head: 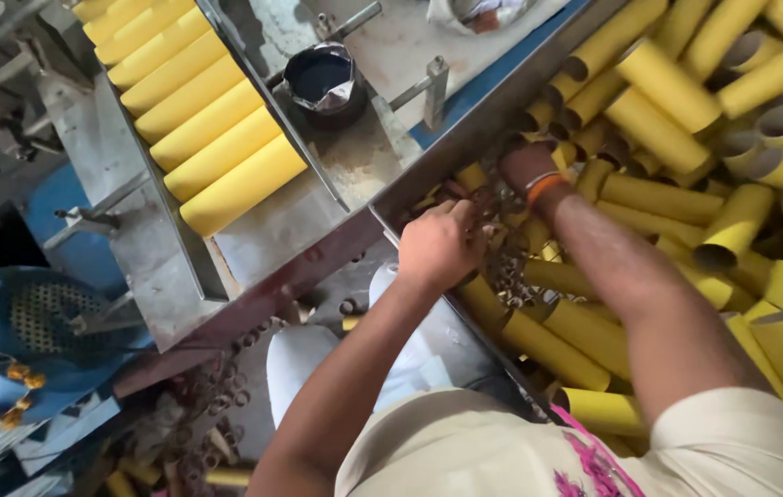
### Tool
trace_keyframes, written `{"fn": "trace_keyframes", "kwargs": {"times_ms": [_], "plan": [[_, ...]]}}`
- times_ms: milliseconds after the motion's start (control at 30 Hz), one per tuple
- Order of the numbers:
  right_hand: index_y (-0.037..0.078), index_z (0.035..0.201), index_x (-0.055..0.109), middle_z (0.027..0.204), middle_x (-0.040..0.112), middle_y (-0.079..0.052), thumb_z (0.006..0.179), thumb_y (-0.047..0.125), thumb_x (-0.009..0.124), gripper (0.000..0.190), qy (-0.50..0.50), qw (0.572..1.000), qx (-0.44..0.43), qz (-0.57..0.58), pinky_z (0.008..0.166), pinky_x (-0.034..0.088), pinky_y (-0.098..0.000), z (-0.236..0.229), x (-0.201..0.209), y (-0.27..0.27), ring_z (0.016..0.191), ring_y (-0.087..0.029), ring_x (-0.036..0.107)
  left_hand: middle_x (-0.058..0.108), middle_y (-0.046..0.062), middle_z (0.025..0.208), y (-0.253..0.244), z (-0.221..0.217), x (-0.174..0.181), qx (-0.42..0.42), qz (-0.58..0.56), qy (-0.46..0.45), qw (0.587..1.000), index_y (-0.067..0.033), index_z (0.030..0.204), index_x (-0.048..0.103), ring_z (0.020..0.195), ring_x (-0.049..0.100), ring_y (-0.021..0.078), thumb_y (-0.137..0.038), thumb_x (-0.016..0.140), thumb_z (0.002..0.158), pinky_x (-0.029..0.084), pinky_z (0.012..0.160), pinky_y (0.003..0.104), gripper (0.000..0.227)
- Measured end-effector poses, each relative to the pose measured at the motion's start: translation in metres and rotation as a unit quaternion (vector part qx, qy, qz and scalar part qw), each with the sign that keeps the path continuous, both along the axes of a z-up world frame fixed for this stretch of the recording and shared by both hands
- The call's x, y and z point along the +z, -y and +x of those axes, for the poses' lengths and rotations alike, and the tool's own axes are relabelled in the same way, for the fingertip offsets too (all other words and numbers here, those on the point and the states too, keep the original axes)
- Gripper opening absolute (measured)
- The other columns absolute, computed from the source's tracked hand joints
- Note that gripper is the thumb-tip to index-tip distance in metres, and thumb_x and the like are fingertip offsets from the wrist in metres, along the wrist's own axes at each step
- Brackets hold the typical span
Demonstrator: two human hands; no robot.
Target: The person repeatedly picks yellow cylindrical objects from a pile and places them into a metal tray. The person handles the cylinders by hand, moving them from a disorganized pile to an organized tray.
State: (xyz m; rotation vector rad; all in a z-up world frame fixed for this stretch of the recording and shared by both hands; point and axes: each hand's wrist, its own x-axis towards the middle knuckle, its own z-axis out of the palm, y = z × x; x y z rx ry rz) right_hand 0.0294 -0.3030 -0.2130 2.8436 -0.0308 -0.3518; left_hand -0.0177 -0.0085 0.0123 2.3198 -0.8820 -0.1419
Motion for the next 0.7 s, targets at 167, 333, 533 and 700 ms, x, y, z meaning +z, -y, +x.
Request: {"fn": "trace_keyframes", "kwargs": {"times_ms": [167, 333, 533, 700], "plan": [[0.011, 0.101, 0.075, 0.104, 0.073, -0.019, 0.097, 0.011, 0.061, 0.014, 0.207, 0.961, -0.048, 0.176, 0.084, 0.055, -0.0481, -0.054, 0.114, 0.056, 0.095, -0.039, 0.069, 0.071, 0.008, 0.095, -0.006, 0.0, 0.0, -0.018, -0.086, 0.015, 0.996, -0.0155, 0.114, 0.068, 0.088, 0.071, 0.0323, -0.037, 0.073, 0.088, 0.056, 0.074, 0.046, 0.035], [-0.001, 0.121, 0.071, 0.109, 0.073, -0.01, 0.104, 0.008, 0.071, 0.019, 0.254, 0.864, -0.113, 0.419, 0.089, 0.054, -0.0333, -0.107, 0.274, 0.042, 0.099, -0.02, 0.069, 0.064, 0.012, 0.124, -0.032, 0.001, 0.015, -0.034, -0.264, -0.064, 0.962, -0.0085, 0.13, 0.059, 0.107, 0.067, 0.0296, -0.042, 0.071, 0.093, 0.055, 0.092, 0.04, 0.052], [-0.002, 0.117, 0.066, 0.115, 0.073, -0.013, 0.107, -0.01, 0.07, 0.013, 0.299, 0.607, -0.052, 0.734, 0.097, 0.058, -0.0254, -0.083, 0.336, -0.043, 0.1, -0.016, 0.07, 0.048, 0.017, 0.152, -0.1, 0.011, 0.05, 0.058, -0.356, 0.122, 0.925, -0.0053, 0.147, 0.048, 0.14, 0.046, 0.0367, -0.052, 0.077, 0.088, 0.038, 0.119, 0.046, 0.081], [0.0, 0.126, 0.067, 0.118, 0.071, -0.008, 0.097, -0.002, 0.074, 0.03, 0.269, 0.543, 0.013, 0.795, 0.097, 0.058, -0.0296, 0.007, 0.289, -0.146, 0.106, -0.016, 0.069, 0.044, 0.021, 0.154, -0.146, 0.048, 0.07, 0.102, -0.184, 0.262, 0.942, -0.0045, 0.151, 0.04, 0.147, 0.037, 0.0408, -0.068, 0.084, 0.073, 0.026, 0.124, 0.058, 0.11]]}}
